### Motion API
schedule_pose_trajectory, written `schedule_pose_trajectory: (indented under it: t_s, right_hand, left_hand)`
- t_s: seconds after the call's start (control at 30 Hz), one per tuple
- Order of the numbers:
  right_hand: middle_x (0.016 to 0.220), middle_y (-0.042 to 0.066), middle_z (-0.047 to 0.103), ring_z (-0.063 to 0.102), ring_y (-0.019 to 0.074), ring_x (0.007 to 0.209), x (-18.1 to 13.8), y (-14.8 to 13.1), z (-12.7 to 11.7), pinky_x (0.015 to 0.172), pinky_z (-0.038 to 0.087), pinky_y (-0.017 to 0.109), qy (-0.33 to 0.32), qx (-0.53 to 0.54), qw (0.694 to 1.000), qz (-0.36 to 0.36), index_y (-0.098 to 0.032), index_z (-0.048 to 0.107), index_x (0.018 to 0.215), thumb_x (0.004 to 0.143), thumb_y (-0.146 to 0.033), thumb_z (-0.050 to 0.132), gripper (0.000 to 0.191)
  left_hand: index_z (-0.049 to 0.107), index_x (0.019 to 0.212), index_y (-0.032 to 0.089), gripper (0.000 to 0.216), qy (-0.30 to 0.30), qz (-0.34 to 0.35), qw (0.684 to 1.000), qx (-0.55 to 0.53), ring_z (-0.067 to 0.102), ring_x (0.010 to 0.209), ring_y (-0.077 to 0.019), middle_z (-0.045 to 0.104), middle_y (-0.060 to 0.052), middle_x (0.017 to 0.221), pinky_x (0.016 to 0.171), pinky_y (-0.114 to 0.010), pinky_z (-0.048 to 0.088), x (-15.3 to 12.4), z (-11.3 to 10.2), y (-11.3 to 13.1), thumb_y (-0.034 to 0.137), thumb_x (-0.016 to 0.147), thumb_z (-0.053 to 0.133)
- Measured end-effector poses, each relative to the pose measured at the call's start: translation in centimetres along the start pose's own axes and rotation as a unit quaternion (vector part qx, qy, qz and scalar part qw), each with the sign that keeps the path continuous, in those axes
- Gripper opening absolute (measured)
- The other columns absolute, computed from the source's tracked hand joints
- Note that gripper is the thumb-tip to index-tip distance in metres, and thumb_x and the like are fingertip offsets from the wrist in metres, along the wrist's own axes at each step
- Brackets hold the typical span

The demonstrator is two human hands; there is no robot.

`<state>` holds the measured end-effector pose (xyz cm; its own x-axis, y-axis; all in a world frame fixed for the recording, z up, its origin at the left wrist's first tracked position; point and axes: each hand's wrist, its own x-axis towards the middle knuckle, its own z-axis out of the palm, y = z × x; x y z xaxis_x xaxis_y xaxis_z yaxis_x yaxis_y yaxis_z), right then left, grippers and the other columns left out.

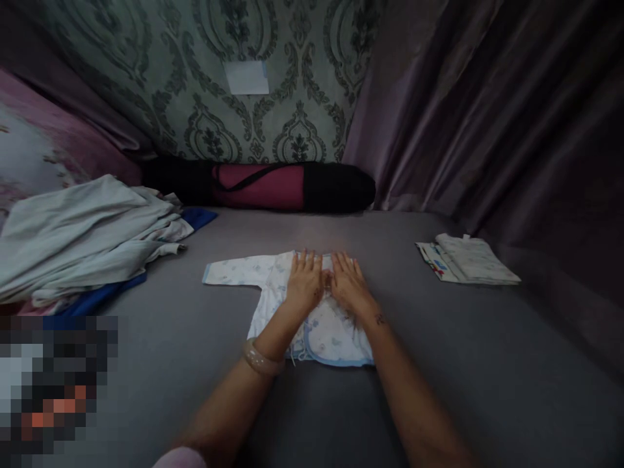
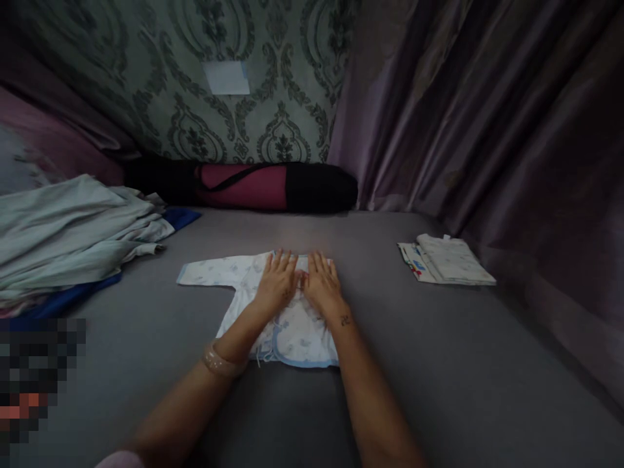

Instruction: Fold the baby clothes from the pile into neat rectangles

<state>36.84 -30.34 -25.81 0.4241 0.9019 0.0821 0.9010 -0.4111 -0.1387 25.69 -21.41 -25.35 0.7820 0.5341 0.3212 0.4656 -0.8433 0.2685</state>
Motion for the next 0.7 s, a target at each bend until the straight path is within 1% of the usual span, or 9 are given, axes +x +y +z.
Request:
schedule_pose_trajectory:
  t_s: [0.03, 0.1, 0.17, 0.23, 0.33, 0.43, 0.57, 0.7]
  right_hand:
    - [0.157, 0.011, 0.018, 0.011, 0.0226, 0.145, 0.0, -0.1, 0.2, 0.117, 0.008, 0.042, -0.020, 0.003, 0.999, -0.040, -0.008, 0.022, 0.150, 0.096, -0.030, 0.024, 0.059]
    - [0.158, 0.010, 0.015, 0.009, 0.0226, 0.145, 0.0, -0.4, 0.5, 0.117, 0.009, 0.042, -0.062, 0.008, 0.994, -0.092, -0.011, 0.021, 0.151, 0.094, -0.030, 0.027, 0.060]
    - [0.158, 0.010, 0.014, 0.009, 0.0232, 0.145, -0.2, -0.5, 0.9, 0.117, 0.010, 0.043, -0.079, 0.009, 0.991, -0.107, -0.012, 0.021, 0.151, 0.093, -0.031, 0.030, 0.061]
    - [0.158, 0.011, 0.016, 0.010, 0.0231, 0.145, -0.4, -0.6, 1.0, 0.117, 0.010, 0.042, -0.080, 0.008, 0.992, -0.096, -0.010, 0.022, 0.151, 0.093, -0.032, 0.031, 0.062]
    - [0.157, 0.011, 0.017, 0.010, 0.0223, 0.145, -0.4, -0.6, 1.1, 0.117, 0.011, 0.039, -0.074, 0.003, 0.995, -0.062, -0.006, 0.022, 0.150, 0.094, -0.032, 0.027, 0.062]
    - [0.157, 0.012, 0.017, 0.012, 0.0222, 0.145, -0.2, -0.7, 1.0, 0.117, 0.011, 0.041, -0.064, 0.004, 0.998, -0.007, -0.004, 0.022, 0.149, 0.096, -0.033, 0.020, 0.061]
    - [0.157, 0.012, 0.018, 0.013, 0.0248, 0.145, -0.1, -0.3, 0.8, 0.116, 0.014, 0.045, -0.070, 0.001, 0.995, 0.074, -0.002, 0.021, 0.149, 0.095, -0.034, 0.019, 0.062]
    - [0.157, 0.013, 0.018, 0.014, 0.0256, 0.144, -0.2, 0.1, 0.5, 0.115, 0.014, 0.044, -0.074, -0.002, 0.991, 0.111, -0.001, 0.019, 0.149, 0.095, -0.035, 0.020, 0.064]
  left_hand:
    - [0.043, 0.138, 0.005, 0.053, -0.028, -0.005, 0.999, -0.014, 0.028, 0.139, -0.0330, 0.043, -0.020, 0.144, 0.115, -0.049, 0.015, -0.1, 0.2, 0.8, 0.036, 0.097, 0.030]
    - [0.035, 0.142, -0.001, 0.063, -0.092, -0.029, 0.994, -0.044, 0.028, 0.140, -0.0335, 0.039, -0.024, 0.146, 0.115, -0.048, 0.017, -0.2, 0.6, 1.9, 0.043, 0.098, 0.025]
    - [0.029, 0.144, -0.003, 0.070, -0.138, -0.050, 0.987, -0.068, 0.025, 0.141, -0.0335, 0.033, -0.025, 0.148, 0.115, -0.047, 0.018, -0.3, 1.1, 2.1, 0.048, 0.097, 0.021]
    - [0.027, 0.145, -0.003, 0.074, -0.156, -0.050, 0.983, -0.079, 0.021, 0.142, -0.0333, 0.029, -0.025, 0.150, 0.115, -0.048, 0.018, -0.5, 1.4, 1.7, 0.052, 0.097, 0.019]
    - [0.029, 0.145, -0.002, 0.076, -0.151, -0.049, 0.985, -0.070, 0.019, 0.143, -0.0332, 0.028, -0.024, 0.151, 0.115, -0.048, 0.018, -0.7, 1.8, 0.7, 0.055, 0.095, 0.019]
    - [0.032, 0.144, 0.000, 0.076, -0.139, -0.067, 0.987, -0.036, 0.018, 0.143, -0.0333, 0.026, -0.024, 0.152, 0.116, -0.047, 0.017, -0.8, 2.2, -0.1, 0.057, 0.094, 0.025]
    - [0.033, 0.143, -0.001, 0.070, -0.106, -0.060, 0.993, -0.007, 0.019, 0.143, -0.0335, 0.026, -0.025, 0.151, 0.116, -0.047, 0.017, -1.1, 2.9, -0.9, 0.050, 0.095, 0.028]
    - [0.033, 0.144, 0.004, 0.061, -0.090, -0.058, 0.994, 0.002, 0.021, 0.143, -0.0323, 0.029, -0.021, 0.151, 0.114, -0.049, 0.021, -1.2, 3.2, -1.3, 0.041, 0.096, 0.028]
